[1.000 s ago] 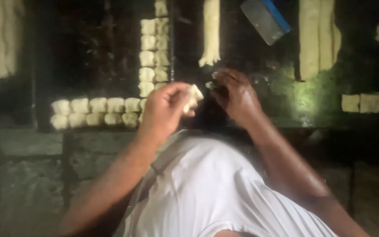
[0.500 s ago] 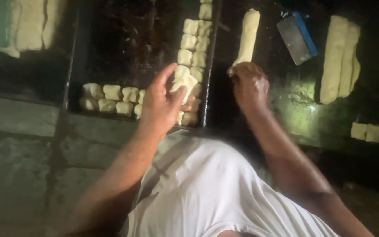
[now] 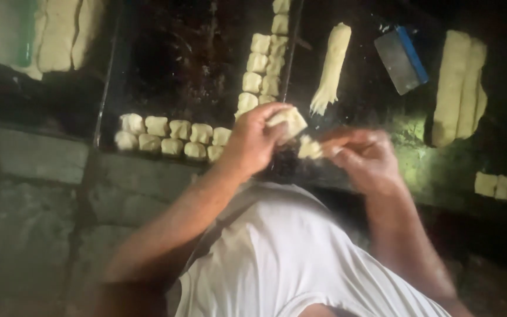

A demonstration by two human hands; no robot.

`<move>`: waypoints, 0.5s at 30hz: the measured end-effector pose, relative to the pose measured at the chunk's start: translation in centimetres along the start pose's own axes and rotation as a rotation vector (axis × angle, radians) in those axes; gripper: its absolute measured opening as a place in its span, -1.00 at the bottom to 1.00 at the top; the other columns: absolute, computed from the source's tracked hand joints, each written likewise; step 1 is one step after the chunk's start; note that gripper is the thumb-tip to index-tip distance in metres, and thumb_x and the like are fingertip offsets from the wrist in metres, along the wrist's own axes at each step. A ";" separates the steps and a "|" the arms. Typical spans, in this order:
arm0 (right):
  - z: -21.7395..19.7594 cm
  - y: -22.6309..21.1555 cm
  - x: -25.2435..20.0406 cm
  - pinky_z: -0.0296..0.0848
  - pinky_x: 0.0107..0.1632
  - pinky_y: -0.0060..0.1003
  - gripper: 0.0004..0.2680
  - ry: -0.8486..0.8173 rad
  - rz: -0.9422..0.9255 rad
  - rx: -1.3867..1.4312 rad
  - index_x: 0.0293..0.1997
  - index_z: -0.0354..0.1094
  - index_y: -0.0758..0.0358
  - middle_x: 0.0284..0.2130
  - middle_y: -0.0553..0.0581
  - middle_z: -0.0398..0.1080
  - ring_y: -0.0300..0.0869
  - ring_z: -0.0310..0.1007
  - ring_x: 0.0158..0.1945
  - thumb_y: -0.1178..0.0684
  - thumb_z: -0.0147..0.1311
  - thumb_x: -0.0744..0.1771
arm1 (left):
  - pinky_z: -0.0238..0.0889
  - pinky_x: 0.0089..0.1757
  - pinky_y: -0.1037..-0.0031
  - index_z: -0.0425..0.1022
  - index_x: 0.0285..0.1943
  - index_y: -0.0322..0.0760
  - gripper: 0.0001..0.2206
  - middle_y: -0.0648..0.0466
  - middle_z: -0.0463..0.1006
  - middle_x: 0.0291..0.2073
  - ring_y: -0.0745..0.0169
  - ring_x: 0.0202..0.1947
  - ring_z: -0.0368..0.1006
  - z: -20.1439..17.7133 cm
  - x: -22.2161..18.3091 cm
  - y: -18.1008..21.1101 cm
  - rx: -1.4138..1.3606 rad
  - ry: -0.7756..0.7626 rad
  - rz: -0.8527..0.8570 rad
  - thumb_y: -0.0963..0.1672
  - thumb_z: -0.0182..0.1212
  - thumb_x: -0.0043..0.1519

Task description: Shaping and folding pieces of dough into rolls on a bakery work surface.

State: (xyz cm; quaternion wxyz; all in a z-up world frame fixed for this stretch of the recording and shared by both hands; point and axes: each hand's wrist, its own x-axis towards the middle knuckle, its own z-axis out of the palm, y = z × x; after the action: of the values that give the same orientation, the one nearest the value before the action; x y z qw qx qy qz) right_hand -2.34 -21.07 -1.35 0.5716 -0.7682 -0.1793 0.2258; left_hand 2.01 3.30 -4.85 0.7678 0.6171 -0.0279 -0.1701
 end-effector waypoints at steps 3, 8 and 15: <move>0.8 -0.2 -0.4 0.59 -0.06 -0.28 -0.93 0.406 -0.190 0.413 -0.12 0.50 0.42 -0.20 0.25 0.57 -0.17 0.59 -0.20 0.22 0.24 0.39 | 0.53 -0.14 0.58 0.45 0.19 -0.35 -0.70 -0.01 0.61 -0.06 0.37 -0.17 0.63 2.6 0.1 0.0 0.089 -0.147 0.143 -0.26 0.18 0.25; 1.2 -1.8 0.6 0.54 -0.13 -0.40 -0.81 0.678 0.049 -0.095 -0.03 0.35 0.39 -0.21 0.13 0.49 -0.28 0.51 -0.15 0.24 0.25 0.31 | 0.35 -0.38 0.41 0.61 -0.03 -0.39 -0.84 -0.06 0.66 -0.32 0.22 -0.40 0.49 4.9 -0.8 1.8 0.341 -0.219 -0.145 -0.19 0.27 0.27; -1.7 -0.6 -1.6 0.52 -0.12 -0.42 -0.83 0.414 0.218 0.085 -0.05 0.48 0.29 -0.25 0.05 0.55 -0.28 0.53 -0.18 0.20 0.22 0.29 | 0.40 -0.33 0.49 0.60 -0.08 -0.28 -0.78 0.07 0.68 -0.39 0.37 -0.42 0.57 7.5 -1.3 2.1 0.453 -0.207 0.020 -0.08 0.38 0.20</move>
State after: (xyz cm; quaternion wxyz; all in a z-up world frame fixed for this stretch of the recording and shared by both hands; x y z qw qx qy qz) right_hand -2.74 -23.16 -0.16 0.6003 -0.7881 0.0354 0.1312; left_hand -0.60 -2.95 -0.83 0.6046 0.7525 -0.1500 -0.2140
